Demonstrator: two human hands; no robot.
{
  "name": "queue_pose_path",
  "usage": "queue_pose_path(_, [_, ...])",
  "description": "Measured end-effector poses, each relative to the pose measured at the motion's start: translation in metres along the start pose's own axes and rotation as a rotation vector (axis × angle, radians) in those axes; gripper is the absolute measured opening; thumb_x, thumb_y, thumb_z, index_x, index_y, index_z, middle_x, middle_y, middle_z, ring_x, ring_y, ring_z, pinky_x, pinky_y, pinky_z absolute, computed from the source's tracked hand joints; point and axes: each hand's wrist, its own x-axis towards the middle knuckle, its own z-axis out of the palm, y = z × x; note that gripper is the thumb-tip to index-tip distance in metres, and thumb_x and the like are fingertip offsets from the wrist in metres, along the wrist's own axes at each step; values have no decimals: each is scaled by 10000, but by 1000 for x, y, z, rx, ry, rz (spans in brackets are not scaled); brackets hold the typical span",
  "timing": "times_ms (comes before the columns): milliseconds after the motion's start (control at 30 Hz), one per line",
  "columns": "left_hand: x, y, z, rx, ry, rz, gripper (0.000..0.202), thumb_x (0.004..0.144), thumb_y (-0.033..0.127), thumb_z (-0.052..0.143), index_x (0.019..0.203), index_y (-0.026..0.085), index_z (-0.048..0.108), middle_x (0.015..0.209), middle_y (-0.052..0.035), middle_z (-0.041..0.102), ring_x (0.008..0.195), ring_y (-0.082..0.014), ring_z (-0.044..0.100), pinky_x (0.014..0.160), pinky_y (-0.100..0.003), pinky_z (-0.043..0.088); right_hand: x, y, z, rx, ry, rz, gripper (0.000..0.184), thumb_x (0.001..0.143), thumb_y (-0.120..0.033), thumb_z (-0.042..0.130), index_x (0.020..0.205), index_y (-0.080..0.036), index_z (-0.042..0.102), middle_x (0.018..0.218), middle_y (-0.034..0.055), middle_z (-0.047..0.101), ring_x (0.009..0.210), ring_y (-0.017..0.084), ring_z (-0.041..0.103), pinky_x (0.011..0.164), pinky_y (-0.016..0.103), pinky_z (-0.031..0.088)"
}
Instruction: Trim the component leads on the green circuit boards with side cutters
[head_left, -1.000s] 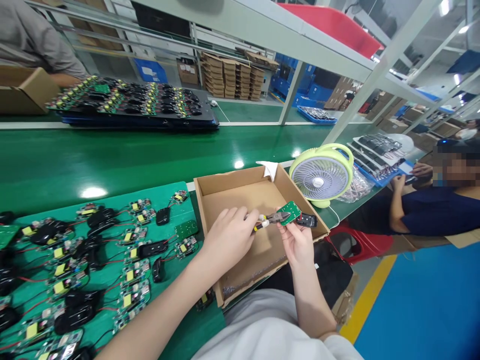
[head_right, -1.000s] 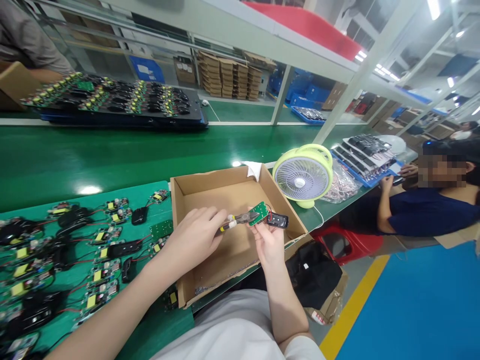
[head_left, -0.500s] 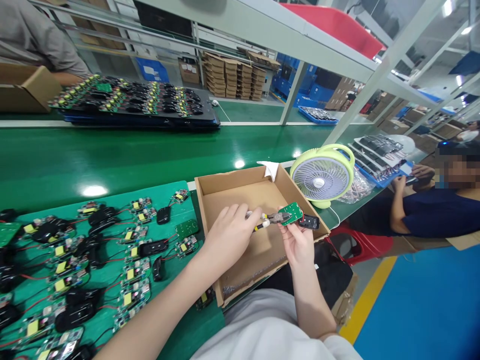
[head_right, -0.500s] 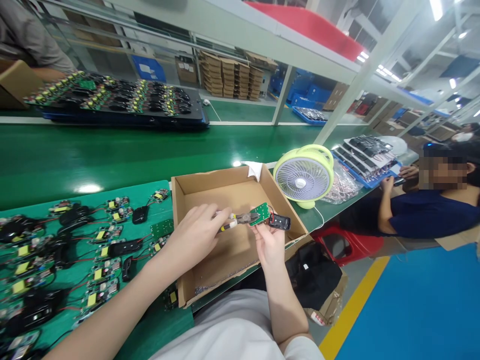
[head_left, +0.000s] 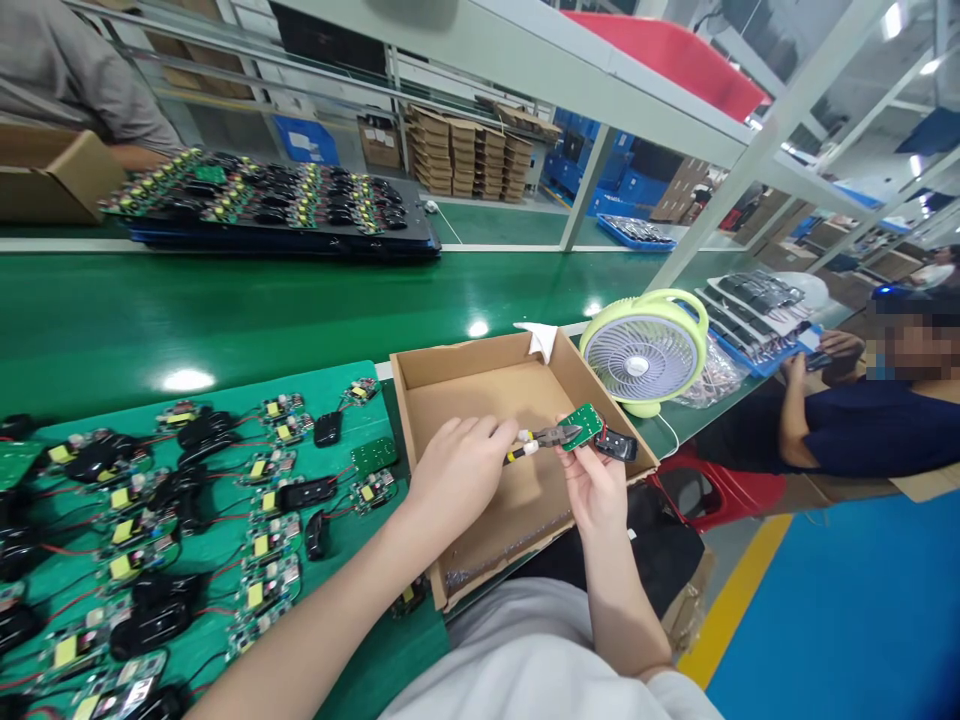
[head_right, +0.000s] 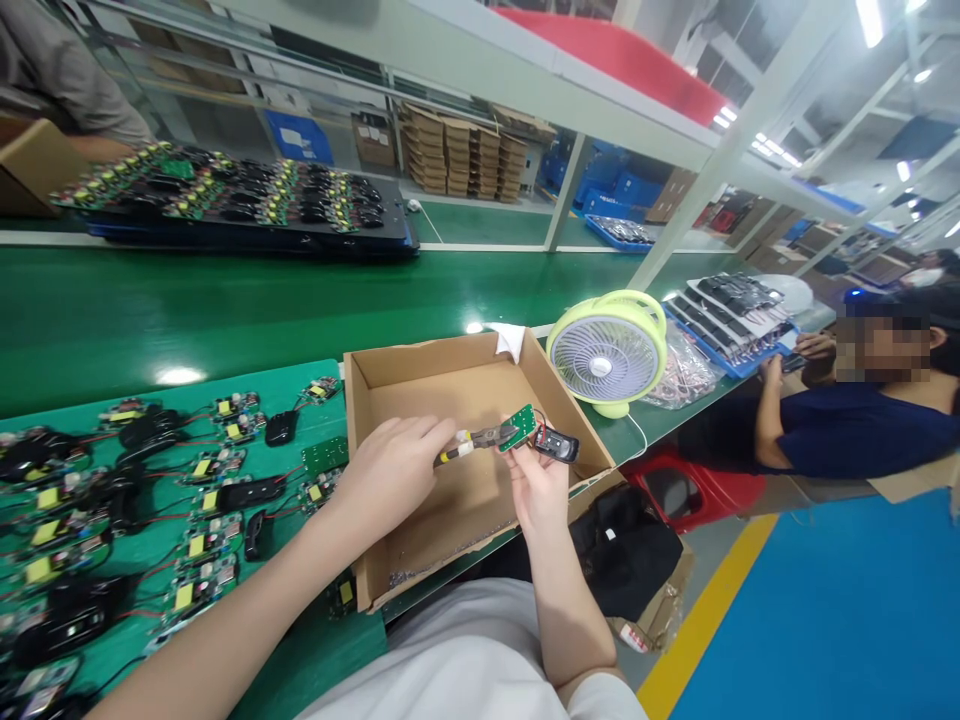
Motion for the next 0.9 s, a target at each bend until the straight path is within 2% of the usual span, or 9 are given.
queue_pose_path(200, [0,-2,-4,-5,-6,-6,389,864,-61,397,965,194,672,841,-70,670,842,-268,657,702,-368,402,-3,-2,-3,16,-23,-31,537,642,-485,901,1069,-270,657,1077,86,763,1075,303,727,842,463,630])
queue_pose_path(333, [-1,-2,-6,-15,-22,2,391,854,-67,404,970,191,674,838,-71,678,852,-267,668,711,-361,418,-2,-1,-1,-11,-26,-35,602,611,-495,927,1085,-256,644,1007,84,769,954,276,752,824,440,622])
queue_pose_path(633, [-1,-1,-10,-39,-69,-5,346,850,-51,459,941,205,673,829,-46,703,825,-250,690,694,-339,433,-1,0,0,-41,2,-48,492,631,-405,913,1005,-232,643,929,71,782,762,215,742,710,359,611])
queue_pose_path(767, [-1,-2,-10,-35,-59,-9,352,864,-43,445,961,205,675,829,-49,700,825,-255,689,688,-346,437,-3,-1,0,-44,-13,-56,445,653,-409,900,979,-224,660,931,76,778,796,224,740,712,361,615])
queue_pose_path(900, [-3,-1,-8,-11,-24,4,360,886,-31,416,1004,191,674,845,-77,676,858,-281,670,715,-376,444,-2,-1,0,-49,-36,-56,538,641,-470,904,1064,-225,681,954,87,774,773,227,732,720,383,618])
